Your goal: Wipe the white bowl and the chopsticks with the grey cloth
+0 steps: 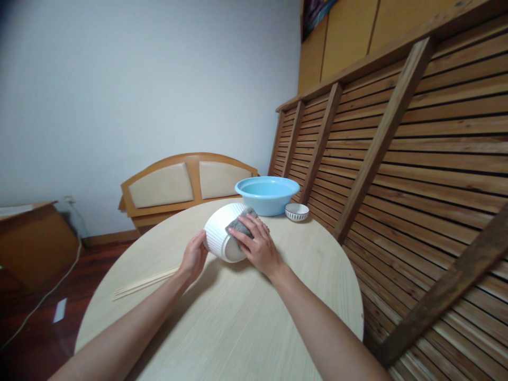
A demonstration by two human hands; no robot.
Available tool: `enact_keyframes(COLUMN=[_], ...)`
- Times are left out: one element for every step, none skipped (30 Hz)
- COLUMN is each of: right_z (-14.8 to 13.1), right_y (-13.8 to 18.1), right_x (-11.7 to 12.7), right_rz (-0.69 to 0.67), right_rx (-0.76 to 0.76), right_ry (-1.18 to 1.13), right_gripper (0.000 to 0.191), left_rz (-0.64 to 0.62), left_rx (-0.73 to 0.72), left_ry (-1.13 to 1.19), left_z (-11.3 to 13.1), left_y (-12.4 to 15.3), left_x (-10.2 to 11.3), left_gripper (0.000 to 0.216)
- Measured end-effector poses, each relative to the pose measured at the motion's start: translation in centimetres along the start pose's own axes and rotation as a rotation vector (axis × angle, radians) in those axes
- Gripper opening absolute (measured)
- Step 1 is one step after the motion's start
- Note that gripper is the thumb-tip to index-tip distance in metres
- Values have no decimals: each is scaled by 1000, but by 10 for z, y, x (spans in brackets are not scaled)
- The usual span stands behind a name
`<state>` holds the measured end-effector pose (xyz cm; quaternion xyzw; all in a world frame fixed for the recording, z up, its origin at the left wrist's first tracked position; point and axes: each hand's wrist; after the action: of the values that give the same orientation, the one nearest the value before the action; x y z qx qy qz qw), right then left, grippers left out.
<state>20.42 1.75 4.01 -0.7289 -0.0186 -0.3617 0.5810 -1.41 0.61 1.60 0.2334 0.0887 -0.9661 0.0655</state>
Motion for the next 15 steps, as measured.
enact_keyframes(right_z=[1,2,4,5,6,7,7,8,8,8,8,8,7,8,8], right_y=[0,-1,-1,-2,-2,-3,-3,-3,-3,-3,-3,-3,-3,-3,-3], right_x=[1,2,2,2,2,2,2,2,1,1,1,1,1,1,1], right_rz=[17,37,55,71,84,94,103,111,117,122,124,125,125,125,124], right_rx=[10,15,17,15,12,9,6,4,4,6,8,10,12,12,12], right_ry=[-16,-32,-43,-49,-51,-49,-47,-44,-43,-41,-39,-37,-35,-33,-31], right_gripper=[47,46,46,47,47,47,46,46,45,44,43,43,43,43,43], left_rz=[4,8,12,14,15,14,14,15,17,19,20,20,19,19,18], left_rx=[5,11,17,23,27,30,32,32,30,27,24,23,22,23,25], left_ry=[1,5,11,18,23,25,24,21,17,13,11,10,10,12,13], left_z=[1,2,3,3,4,4,4,4,3,3,2,2,1,1,1], left_y=[0,1,1,1,2,2,2,2,2,2,1,1,0,0,-1], left_x=[0,-1,-2,-3,-4,-4,-5,-6,-6,-6,-5,-5,-4,-4,-3], left_gripper=[41,40,40,40,40,41,41,42,43,43,43,43,43,43,43])
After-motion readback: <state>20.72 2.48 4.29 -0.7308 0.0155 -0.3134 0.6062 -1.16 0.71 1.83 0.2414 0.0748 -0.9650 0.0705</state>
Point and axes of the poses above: each hand's wrist, its own y-axis away from the middle knuckle, its own x-axis out of the back of the hand, z = x × y, and after that the axes turned 3 degrees about -y, right-handed
